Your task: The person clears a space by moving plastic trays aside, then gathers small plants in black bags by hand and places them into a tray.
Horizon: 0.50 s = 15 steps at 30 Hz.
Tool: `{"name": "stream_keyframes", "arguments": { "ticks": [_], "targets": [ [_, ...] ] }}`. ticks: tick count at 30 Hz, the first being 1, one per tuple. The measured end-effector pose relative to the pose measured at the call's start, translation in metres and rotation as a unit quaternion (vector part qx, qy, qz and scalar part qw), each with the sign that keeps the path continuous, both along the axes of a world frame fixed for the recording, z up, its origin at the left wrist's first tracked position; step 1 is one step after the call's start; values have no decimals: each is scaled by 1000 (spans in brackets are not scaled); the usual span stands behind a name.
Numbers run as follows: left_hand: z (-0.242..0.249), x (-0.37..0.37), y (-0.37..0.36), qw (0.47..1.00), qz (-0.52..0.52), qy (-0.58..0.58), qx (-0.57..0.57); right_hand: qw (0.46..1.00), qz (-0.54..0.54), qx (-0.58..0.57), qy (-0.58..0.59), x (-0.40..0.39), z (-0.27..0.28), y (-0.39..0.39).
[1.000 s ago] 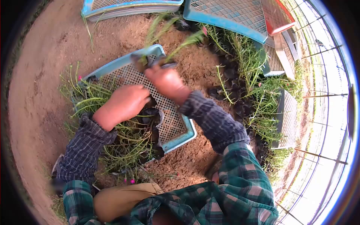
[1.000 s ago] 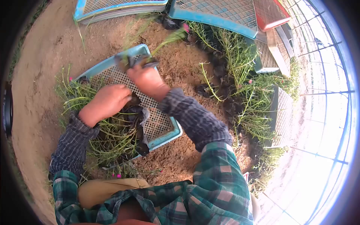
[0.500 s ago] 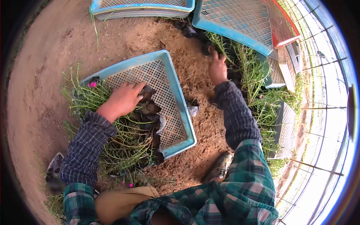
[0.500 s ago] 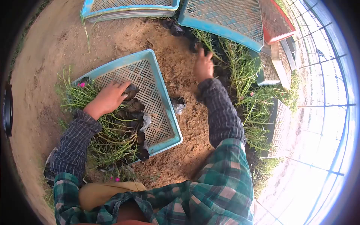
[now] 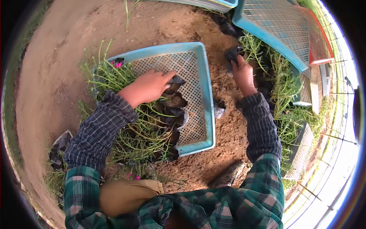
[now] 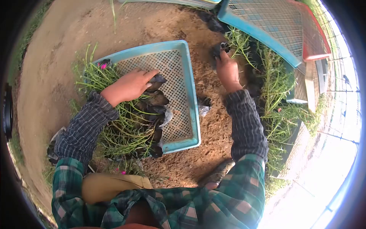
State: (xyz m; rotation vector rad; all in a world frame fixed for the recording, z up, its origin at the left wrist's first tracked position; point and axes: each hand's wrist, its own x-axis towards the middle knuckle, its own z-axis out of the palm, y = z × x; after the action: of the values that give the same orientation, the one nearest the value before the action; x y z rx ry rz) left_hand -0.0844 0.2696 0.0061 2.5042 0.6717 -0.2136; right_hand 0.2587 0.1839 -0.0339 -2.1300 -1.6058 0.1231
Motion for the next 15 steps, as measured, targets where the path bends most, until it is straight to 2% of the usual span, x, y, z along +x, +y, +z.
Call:
{"name": "stream_keyframes", "arguments": {
  "ticks": [1, 3, 6, 7, 8, 9, 10, 12, 14, 15],
  "targets": [
    [2, -1, 0, 1000, 6, 8, -1, 1000, 6, -1, 8, -20, 9, 2],
    [9, -3, -3, 1000, -11, 1, 23, 989, 130, 70, 3, -66, 34, 12],
    [11, -11, -13, 997, 16, -6, 73, 971, 231, 44, -37, -134, 56, 38],
    [13, -11, -19, 994, 35, -17, 102, 952, 299, 55, -43, -151, 44, 50],
    [21, -12, -22, 996, 31, 7, 89, 933, 359, 36, -4, -172, 37, 58],
    [30, -11, -25, 996, 45, 23, 70, 920, 391, 26, -18, -191, 22, 62],
    [26, -14, -25, 997, 32, 25, 65, 895, 432, 103, -34, -204, 3, 64],
    [32, -17, -26, 997, 26, 62, 43, 902, 418, 106, -16, -208, 9, 57],
    [38, -21, -22, 999, 46, 3, -9, 916, 391, 94, -17, -194, 19, 35],
    [37, -23, -21, 999, 48, -8, 6, 928, 335, 157, 33, -185, 21, 21]
  ]
}}
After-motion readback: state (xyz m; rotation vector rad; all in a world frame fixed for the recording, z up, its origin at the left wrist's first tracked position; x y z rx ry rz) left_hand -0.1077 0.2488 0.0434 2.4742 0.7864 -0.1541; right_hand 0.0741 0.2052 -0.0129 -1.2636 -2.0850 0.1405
